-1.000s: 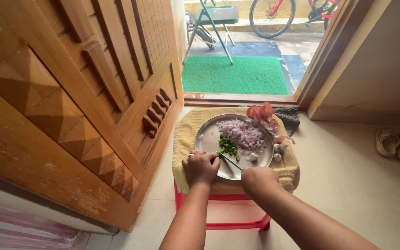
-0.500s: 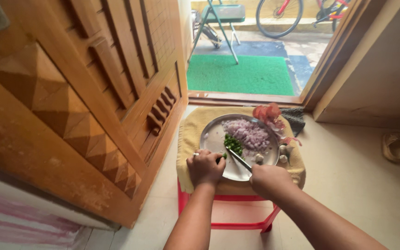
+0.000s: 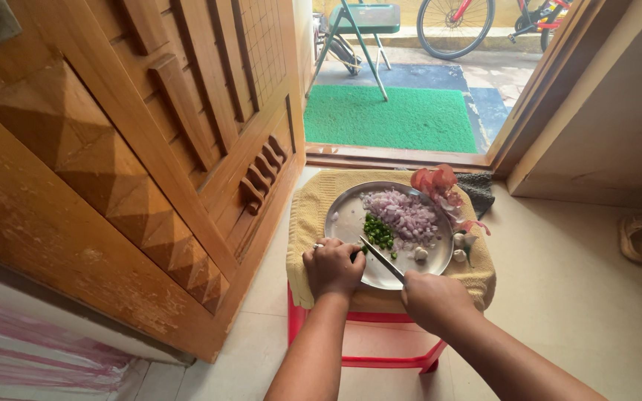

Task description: The person chops green chilies on a metal plate using a knife. The plate already contains chopped onions and garlic cloves. The person holds the chilies with one hand and slices them into small pieces with the other.

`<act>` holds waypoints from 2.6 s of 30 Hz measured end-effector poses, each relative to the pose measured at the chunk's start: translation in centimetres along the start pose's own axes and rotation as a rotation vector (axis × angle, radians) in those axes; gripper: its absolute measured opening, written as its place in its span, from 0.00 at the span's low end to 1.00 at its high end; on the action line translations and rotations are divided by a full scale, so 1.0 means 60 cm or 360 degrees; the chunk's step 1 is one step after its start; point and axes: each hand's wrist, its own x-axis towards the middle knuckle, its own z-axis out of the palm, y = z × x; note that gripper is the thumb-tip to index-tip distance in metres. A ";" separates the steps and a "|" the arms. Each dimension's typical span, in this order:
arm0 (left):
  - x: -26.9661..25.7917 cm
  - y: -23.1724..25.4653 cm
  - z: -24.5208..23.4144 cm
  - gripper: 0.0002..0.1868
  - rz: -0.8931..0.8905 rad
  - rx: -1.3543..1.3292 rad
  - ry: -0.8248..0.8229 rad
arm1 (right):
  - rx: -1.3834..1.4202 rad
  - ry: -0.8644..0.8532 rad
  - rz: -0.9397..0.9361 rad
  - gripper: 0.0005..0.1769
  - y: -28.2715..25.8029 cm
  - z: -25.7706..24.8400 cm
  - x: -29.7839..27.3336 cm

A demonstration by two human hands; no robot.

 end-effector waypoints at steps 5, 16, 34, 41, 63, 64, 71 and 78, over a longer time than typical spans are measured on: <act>-0.001 -0.002 0.001 0.10 -0.0006 -0.0016 -0.0018 | -0.0022 0.0005 -0.0007 0.12 0.000 0.011 0.006; -0.001 0.000 -0.009 0.09 -0.0025 -0.0079 -0.0047 | -0.0121 -0.0031 -0.0115 0.11 -0.004 0.018 0.039; -0.001 -0.003 0.004 0.09 -0.0007 -0.0002 0.0016 | -0.0109 -0.0096 -0.0010 0.12 -0.040 0.032 0.090; -0.001 0.001 0.001 0.09 -0.0036 0.0037 0.0009 | -0.0215 -0.0158 -0.0094 0.10 -0.007 0.016 0.020; 0.001 0.004 -0.010 0.13 -0.0028 -0.0044 -0.0090 | -0.0252 -0.0209 0.0144 0.12 -0.027 0.004 0.054; 0.000 0.004 -0.012 0.13 -0.0038 -0.0037 -0.0116 | -0.0249 -0.0184 0.0122 0.12 -0.022 0.005 0.055; 0.003 -0.001 0.001 0.12 0.0048 -0.0023 0.0007 | 0.0041 -0.0071 0.0104 0.14 -0.003 -0.019 0.028; 0.000 -0.004 0.007 0.10 -0.0001 -0.0040 -0.0047 | 0.0153 -0.0002 0.0079 0.16 -0.013 -0.018 0.015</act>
